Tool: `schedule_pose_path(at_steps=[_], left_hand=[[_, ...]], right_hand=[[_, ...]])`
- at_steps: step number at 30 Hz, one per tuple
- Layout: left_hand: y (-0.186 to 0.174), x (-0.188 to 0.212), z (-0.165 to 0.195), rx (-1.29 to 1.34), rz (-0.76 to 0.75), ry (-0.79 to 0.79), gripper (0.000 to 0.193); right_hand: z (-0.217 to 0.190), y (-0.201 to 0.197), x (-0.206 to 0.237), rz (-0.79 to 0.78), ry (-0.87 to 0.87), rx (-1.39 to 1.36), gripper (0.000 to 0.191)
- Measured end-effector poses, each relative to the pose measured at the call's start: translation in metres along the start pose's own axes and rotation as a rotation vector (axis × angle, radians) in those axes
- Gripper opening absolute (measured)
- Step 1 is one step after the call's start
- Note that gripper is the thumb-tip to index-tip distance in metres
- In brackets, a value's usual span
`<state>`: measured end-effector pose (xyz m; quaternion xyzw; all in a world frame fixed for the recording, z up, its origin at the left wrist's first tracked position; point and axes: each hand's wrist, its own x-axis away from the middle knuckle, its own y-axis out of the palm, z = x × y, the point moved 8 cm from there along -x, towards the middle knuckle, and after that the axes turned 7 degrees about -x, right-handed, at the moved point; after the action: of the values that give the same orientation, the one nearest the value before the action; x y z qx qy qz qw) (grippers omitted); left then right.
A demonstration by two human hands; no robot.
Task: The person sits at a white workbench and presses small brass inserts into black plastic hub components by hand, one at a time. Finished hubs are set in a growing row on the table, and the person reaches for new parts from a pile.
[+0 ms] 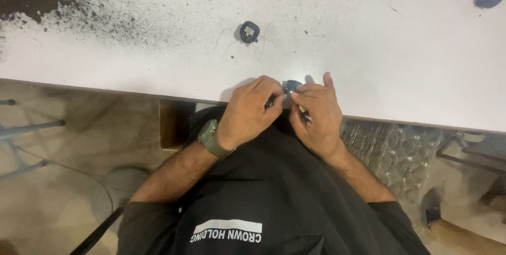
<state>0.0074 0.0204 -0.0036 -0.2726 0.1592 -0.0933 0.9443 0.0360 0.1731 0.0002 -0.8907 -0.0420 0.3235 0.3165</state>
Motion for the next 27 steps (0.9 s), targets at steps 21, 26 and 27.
schedule_pose_path(at_steps=[21, 26, 27], left_hand=[[0.001, -0.027, 0.004, -0.54, -0.143, 0.265, 0.042], [0.0, -0.012, 0.018, -0.385, -0.161, 0.341, 0.04], [0.001, -0.012, 0.019, -0.388, -0.164, 0.355, 0.036]], right_hand=[[0.014, -0.021, -0.009, -0.056, 0.1, 0.093, 0.034], [0.015, -0.008, -0.015, -0.2, 0.103, 0.096, 0.046], [0.015, -0.007, -0.015, -0.21, 0.093, 0.106, 0.044]])
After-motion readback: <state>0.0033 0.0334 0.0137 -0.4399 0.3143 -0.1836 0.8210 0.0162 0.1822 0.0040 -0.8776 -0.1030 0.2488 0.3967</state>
